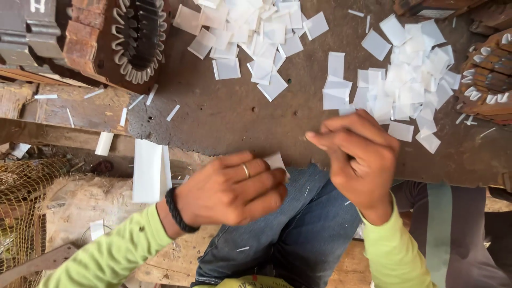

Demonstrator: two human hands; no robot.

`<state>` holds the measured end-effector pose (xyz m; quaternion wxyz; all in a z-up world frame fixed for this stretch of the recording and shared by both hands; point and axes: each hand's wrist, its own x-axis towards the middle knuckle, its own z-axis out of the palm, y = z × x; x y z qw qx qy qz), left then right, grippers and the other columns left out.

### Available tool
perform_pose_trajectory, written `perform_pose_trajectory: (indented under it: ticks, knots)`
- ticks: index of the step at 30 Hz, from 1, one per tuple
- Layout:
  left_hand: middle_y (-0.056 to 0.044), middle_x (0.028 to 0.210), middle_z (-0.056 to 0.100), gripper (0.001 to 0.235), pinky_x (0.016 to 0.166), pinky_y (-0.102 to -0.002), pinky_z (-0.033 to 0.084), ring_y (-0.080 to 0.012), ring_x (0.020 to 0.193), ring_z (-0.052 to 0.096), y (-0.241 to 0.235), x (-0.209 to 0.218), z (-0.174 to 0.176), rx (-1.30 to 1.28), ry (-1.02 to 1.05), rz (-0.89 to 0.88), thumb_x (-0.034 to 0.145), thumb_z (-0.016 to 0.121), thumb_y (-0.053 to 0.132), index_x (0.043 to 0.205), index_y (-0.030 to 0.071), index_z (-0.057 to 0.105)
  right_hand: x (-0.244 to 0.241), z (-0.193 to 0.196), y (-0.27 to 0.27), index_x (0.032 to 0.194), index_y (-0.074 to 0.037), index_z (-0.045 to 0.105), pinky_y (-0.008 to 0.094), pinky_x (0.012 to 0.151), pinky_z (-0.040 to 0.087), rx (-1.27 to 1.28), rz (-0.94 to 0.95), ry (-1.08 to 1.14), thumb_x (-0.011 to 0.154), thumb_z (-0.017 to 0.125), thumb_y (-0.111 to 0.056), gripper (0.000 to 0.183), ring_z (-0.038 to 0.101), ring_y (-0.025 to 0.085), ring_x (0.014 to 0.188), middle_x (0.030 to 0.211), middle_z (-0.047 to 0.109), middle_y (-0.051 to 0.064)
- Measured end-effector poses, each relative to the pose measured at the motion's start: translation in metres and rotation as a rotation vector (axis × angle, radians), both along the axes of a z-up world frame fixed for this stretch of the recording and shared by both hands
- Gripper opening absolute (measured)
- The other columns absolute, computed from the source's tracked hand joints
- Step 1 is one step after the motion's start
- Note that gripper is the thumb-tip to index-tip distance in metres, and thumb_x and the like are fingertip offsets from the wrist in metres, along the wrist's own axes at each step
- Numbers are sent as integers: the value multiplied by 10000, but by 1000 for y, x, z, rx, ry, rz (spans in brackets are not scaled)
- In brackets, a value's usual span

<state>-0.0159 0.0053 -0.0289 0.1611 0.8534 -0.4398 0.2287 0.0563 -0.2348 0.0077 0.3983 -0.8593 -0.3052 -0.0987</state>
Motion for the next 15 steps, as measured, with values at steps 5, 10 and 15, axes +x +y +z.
perform_pose_trajectory:
  ticks: [5, 10, 15]
  knots:
    - [-63, 1157, 704, 281, 901, -311, 537, -194, 1024, 698, -7, 14, 20, -111, 114, 89, 966, 729, 113, 1244, 74, 748, -11, 7, -12, 870, -23, 738, 316, 710, 511, -34, 168, -94, 786, 720, 134, 179, 640, 195, 867, 1025, 732, 79]
    - [10, 1138, 709, 164, 1068, -436, 516, -260, 1237, 639, 4, 34, 30, 72, 30, 129, 879, 729, 192, 1037, 155, 754, -10, 12, -14, 886, -30, 695, 313, 673, 534, -137, 249, -83, 766, 662, 125, 199, 672, 212, 867, 1161, 759, 84]
    - [0, 1204, 714, 142, 1099, -412, 472, -236, 1275, 595, 14, 35, 32, 88, 81, 80, 900, 747, 207, 1000, 111, 776, -4, 9, -15, 914, -23, 654, 265, 640, 560, -130, 323, -28, 805, 614, 147, 206, 680, 165, 827, 1207, 758, 68]
